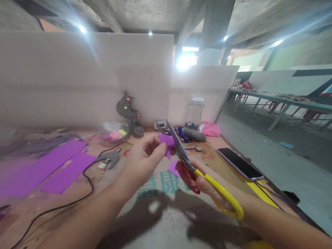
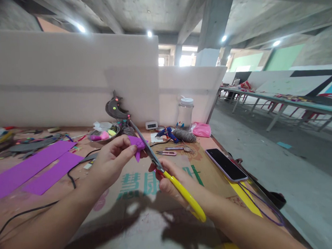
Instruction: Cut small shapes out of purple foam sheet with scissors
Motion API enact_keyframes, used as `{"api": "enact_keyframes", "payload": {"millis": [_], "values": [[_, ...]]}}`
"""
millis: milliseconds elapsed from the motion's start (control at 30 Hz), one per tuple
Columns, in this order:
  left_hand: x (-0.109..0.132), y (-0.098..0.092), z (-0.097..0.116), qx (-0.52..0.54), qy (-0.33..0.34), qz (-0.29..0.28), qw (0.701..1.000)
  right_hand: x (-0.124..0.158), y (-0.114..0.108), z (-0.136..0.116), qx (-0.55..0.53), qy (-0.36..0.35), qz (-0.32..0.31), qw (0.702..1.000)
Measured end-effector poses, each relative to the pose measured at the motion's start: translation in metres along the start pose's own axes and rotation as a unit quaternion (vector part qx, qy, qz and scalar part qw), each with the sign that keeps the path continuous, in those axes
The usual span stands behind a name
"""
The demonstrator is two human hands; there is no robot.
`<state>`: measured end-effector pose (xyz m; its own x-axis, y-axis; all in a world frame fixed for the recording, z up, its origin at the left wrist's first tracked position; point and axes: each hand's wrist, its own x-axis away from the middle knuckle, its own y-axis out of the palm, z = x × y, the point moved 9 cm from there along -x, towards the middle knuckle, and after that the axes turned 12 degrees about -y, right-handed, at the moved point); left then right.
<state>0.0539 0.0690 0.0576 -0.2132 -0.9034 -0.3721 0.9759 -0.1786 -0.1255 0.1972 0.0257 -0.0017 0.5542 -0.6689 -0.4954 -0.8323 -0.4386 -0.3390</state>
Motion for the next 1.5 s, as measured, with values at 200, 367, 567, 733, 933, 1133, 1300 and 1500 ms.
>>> {"api": "enact_keyframes", "payload": {"millis": [200, 367, 567, 733, 933, 1133, 1300, 1500], "values": [[-0.001, 0.001, -0.001, 0.01, -0.019, -0.033, 0.999, -0.005, -0.002, -0.013, -0.005, 0.009, -0.001, 1.0], [-0.003, 0.0, -0.003, 0.009, -0.028, -0.054, 0.998, -0.006, -0.003, -0.018, -0.001, 0.017, 0.012, 1.0], [-0.002, -0.001, 0.001, -0.01, -0.034, -0.076, 0.996, -0.004, -0.003, -0.007, -0.006, 0.019, 0.005, 1.0], [-0.001, -0.003, 0.001, -0.039, -0.041, -0.081, 0.995, -0.004, -0.005, 0.006, 0.0, -0.001, -0.004, 1.0], [0.0, -0.004, 0.0, -0.035, -0.043, -0.093, 0.994, -0.005, -0.002, 0.007, 0.002, -0.002, -0.012, 1.0], [0.0, -0.004, 0.001, -0.033, -0.042, -0.101, 0.993, -0.007, -0.003, 0.003, -0.009, -0.001, 0.0, 1.0], [-0.001, -0.003, 0.0, -0.034, -0.05, -0.109, 0.992, -0.006, -0.002, -0.006, 0.007, 0.047, -0.005, 0.999], [-0.001, -0.004, 0.001, -0.026, -0.043, -0.115, 0.992, -0.005, -0.003, -0.009, -0.004, 0.064, 0.007, 0.998]]}}
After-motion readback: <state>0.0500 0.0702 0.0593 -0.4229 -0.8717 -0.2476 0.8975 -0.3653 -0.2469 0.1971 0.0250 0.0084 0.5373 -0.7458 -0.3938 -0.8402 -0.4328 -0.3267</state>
